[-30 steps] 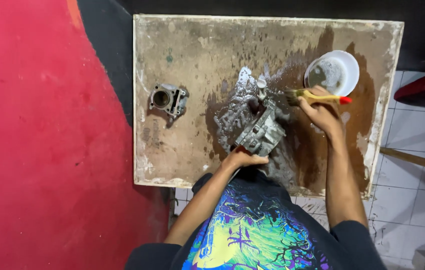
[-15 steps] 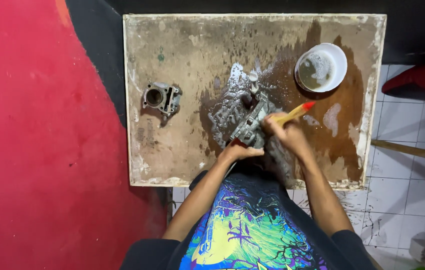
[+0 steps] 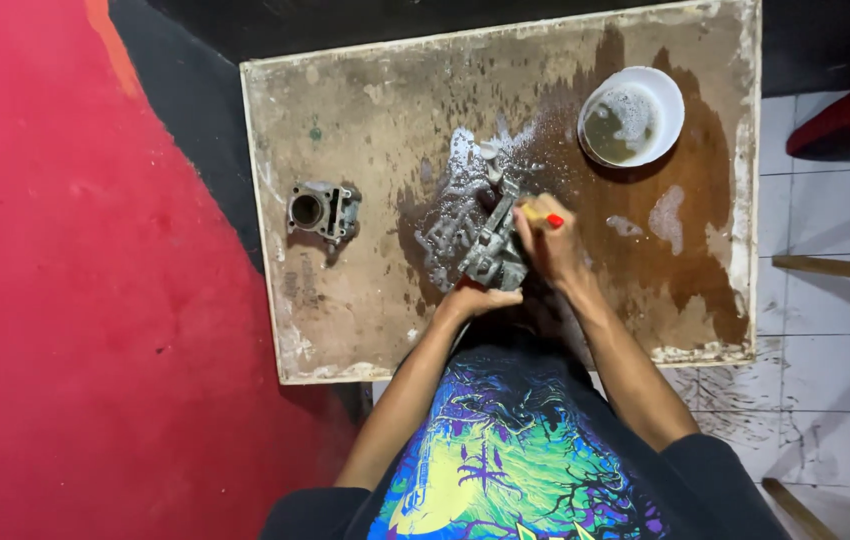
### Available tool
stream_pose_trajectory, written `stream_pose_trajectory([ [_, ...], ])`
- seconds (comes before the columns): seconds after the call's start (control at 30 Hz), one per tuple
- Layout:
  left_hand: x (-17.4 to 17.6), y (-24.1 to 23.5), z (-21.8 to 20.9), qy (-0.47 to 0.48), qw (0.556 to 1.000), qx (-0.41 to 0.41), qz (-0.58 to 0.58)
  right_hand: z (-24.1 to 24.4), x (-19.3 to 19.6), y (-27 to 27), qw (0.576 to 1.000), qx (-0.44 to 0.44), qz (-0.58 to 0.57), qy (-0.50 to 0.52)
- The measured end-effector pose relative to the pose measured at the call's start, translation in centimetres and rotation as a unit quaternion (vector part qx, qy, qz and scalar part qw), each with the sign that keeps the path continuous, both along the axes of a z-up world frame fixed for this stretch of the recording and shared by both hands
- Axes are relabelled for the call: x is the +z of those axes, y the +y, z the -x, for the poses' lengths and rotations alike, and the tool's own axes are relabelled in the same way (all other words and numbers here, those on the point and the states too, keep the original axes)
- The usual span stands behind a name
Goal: Cleaning a motorcycle engine crankcase using a brush and a bowl of cleaning fluid.
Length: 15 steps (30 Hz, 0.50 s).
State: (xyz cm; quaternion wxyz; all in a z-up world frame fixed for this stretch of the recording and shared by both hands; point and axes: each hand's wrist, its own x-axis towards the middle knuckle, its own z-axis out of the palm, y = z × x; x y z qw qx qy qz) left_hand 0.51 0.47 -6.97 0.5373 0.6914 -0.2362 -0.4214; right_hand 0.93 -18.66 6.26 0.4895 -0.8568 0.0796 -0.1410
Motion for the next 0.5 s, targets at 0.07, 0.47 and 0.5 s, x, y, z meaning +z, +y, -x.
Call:
stream_pose_trajectory([
  [0.07,1.1,0.1,0.0,-0.003,1.0,0.02,0.003,0.5,0.9,0.5,0.999,0.036,-0.014,-0.034],
  [0.47,0.7,1.9,0.2,0.046,0.99,0.05,-0.127,-2.1,-3.5,-3.0,0.981,0.031,-0.191,-0.004],
  [0.5,0.3,1.9,0.1,0.039,0.989,0.05,-0.136,-2.3,-3.7,-3.4,0.99,0.017,-0.136,-0.037],
])
